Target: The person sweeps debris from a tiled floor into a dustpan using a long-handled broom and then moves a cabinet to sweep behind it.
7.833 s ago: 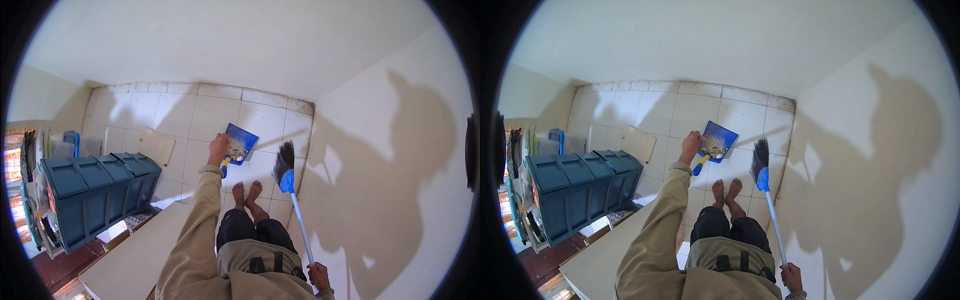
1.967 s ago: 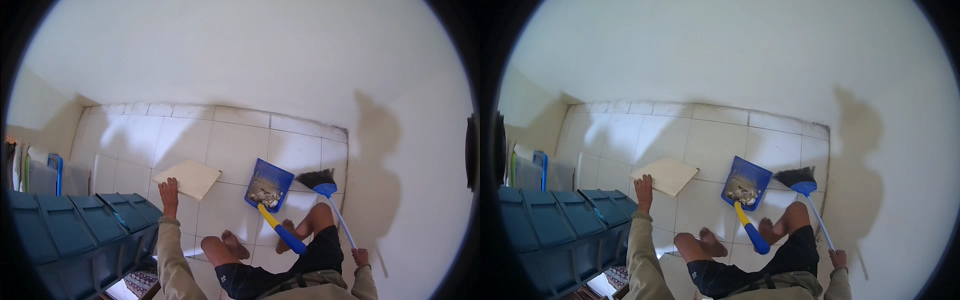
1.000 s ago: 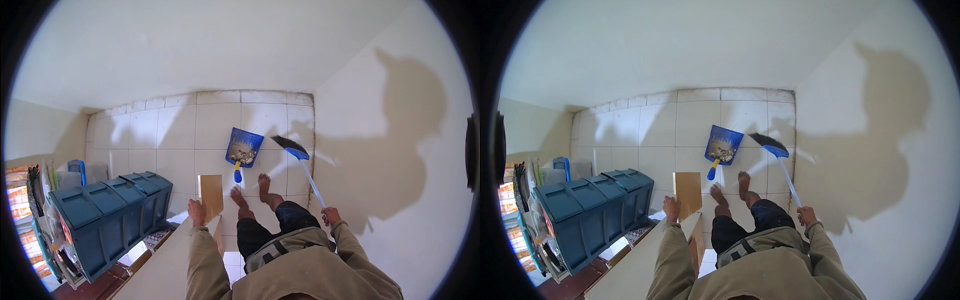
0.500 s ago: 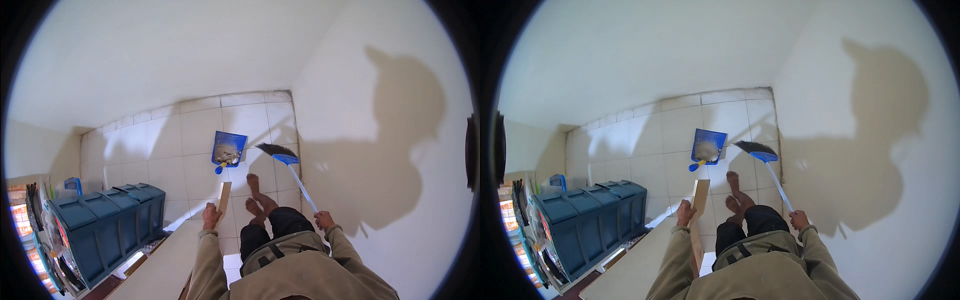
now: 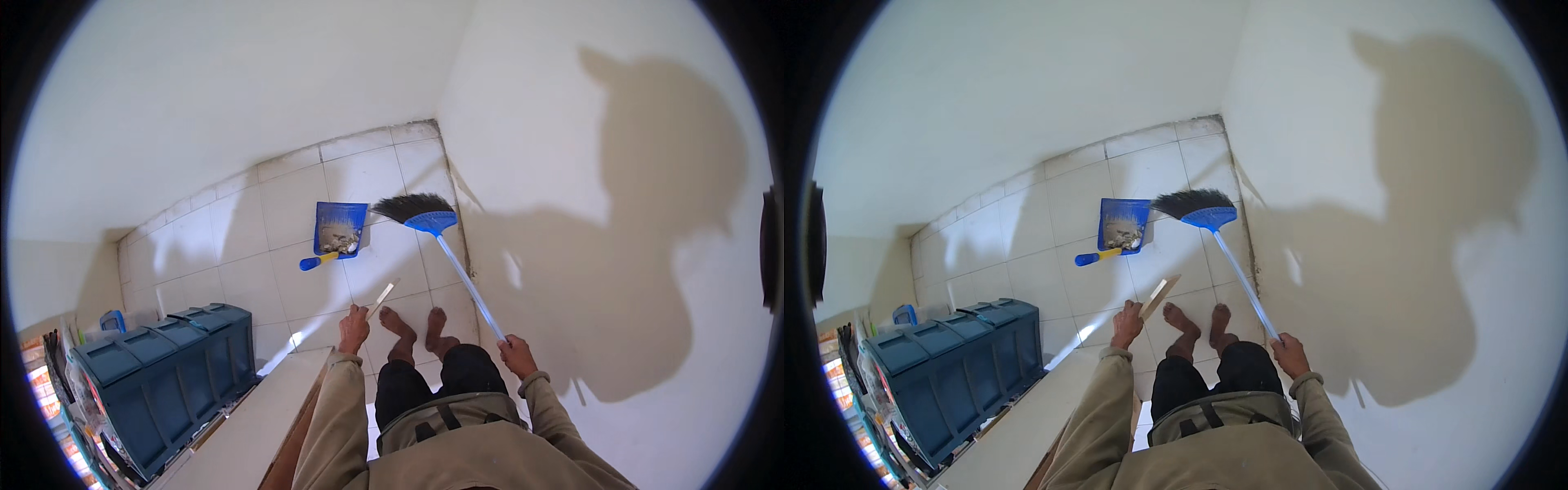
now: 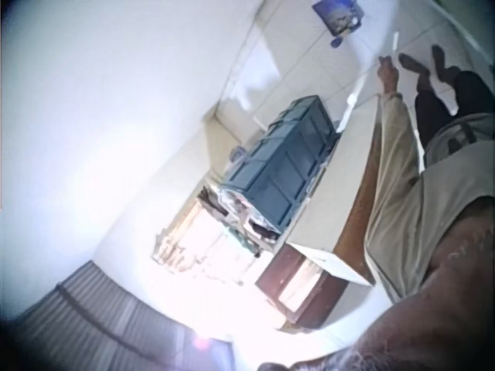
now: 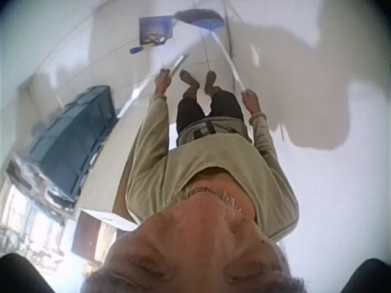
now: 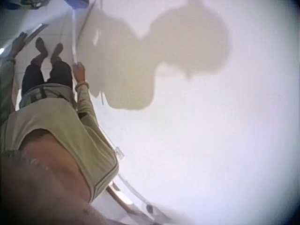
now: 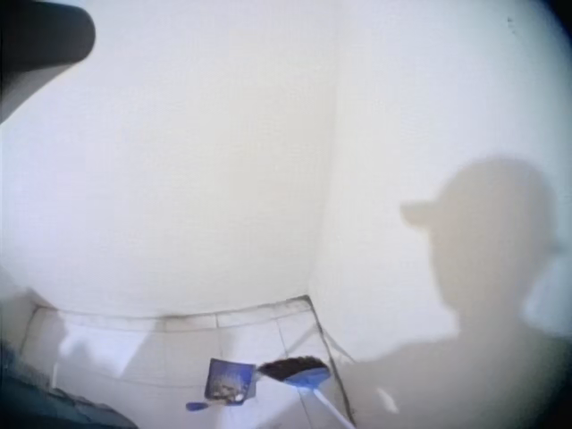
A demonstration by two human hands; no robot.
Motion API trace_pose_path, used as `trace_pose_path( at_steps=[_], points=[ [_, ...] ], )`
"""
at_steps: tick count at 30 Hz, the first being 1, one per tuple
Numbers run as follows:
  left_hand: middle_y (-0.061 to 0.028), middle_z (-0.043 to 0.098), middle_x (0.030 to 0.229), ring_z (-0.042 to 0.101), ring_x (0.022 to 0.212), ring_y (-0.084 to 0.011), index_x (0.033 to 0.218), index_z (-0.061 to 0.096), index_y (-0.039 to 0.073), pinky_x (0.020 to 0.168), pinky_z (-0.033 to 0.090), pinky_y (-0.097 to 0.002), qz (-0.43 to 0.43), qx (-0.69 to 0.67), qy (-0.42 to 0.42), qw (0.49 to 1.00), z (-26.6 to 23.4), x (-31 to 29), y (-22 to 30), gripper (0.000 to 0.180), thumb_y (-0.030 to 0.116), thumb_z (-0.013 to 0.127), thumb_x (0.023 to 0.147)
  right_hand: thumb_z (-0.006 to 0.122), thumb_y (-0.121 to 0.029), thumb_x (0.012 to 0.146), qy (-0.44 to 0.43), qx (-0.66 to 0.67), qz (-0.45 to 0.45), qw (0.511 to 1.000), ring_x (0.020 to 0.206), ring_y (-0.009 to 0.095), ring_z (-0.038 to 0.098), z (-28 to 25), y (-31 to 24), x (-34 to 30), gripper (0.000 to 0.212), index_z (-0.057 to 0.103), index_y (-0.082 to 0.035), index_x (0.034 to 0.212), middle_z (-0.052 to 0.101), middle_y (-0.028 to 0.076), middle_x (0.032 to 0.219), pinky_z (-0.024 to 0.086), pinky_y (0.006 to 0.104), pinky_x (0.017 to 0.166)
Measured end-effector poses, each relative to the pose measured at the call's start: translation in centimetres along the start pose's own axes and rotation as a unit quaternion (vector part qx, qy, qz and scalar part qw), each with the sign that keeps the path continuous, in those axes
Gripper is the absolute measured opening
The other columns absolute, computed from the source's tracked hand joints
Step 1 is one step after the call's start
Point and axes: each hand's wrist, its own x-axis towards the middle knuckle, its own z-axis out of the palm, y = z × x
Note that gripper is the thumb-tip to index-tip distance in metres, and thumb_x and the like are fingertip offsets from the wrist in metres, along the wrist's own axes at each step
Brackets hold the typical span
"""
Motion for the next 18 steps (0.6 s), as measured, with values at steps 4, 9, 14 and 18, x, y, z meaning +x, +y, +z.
trace_pose_path(
  at_steps=[4, 9, 14, 18],
  points=[
    [-0.0134, 0.051, 0.098, 0.059, 0.077, -0.0336, 0.094, 0.057, 0.01, 0.067, 0.047, -0.044, 0.062, 0.014, -0.005, 0.998, 1.4, 2.3, 2.9, 0.02, 0.008, 0.051, 0.075, 0.051, -0.023, 0.084, -0.027, 0.009, 0.002, 1.0, 0.045, 0.008, 0.043, -1.3, 1.0, 0.3, 0.021, 0.053, -0.002, 0.081, 0.048, 0.001, 0.057, 0.035, 0.0245, 0.04],
    [-0.0125, 0.051, 0.095, 0.058, 0.08, -0.0326, 0.091, 0.055, 0.01, 0.067, 0.047, -0.0436, 0.073, -0.002, -0.047, 0.996, 6.0, 4.5, 6.6, 0.018, 0.011, 0.053, 0.073, 0.05, -0.022, 0.085, -0.042, 0.03, -0.032, 0.998, 0.045, 0.007, 0.042, -1.3, 2.9, 2.8, 0.021, 0.053, -0.001, 0.082, 0.048, 0.001, 0.058, 0.035, 0.0242, 0.041],
    [-0.0131, 0.05, 0.094, 0.054, 0.088, -0.0318, 0.094, 0.054, 0.009, 0.071, 0.046, -0.0428, 0.044, -0.041, -0.032, 0.998, 11.8, 4.8, 10.0, 0.03, 0.019, 0.063, 0.067, 0.051, -0.023, 0.084, -0.035, 0.02, -0.004, 0.999, 0.05, 0.012, 0.045, -0.8, 2.5, 3.5, 0.025, 0.05, 0.0, 0.073, 0.049, 0.005, 0.056, 0.038, 0.0295, 0.049],
    [-0.0164, 0.048, 0.097, 0.055, 0.082, -0.0349, 0.093, 0.05, 0.004, 0.069, 0.046, -0.0424, -0.019, -0.122, -0.058, 0.991, 13.9, 6.3, 12.6, 0.036, 0.018, 0.066, 0.063, 0.051, -0.023, 0.084, -0.034, 0.034, 0.022, 0.999, 0.049, 0.012, 0.045, -0.5, 2.9, 3.3, 0.025, 0.05, 0.0, 0.073, 0.049, 0.005, 0.056, 0.037, 0.0291, 0.048]
  ],
)
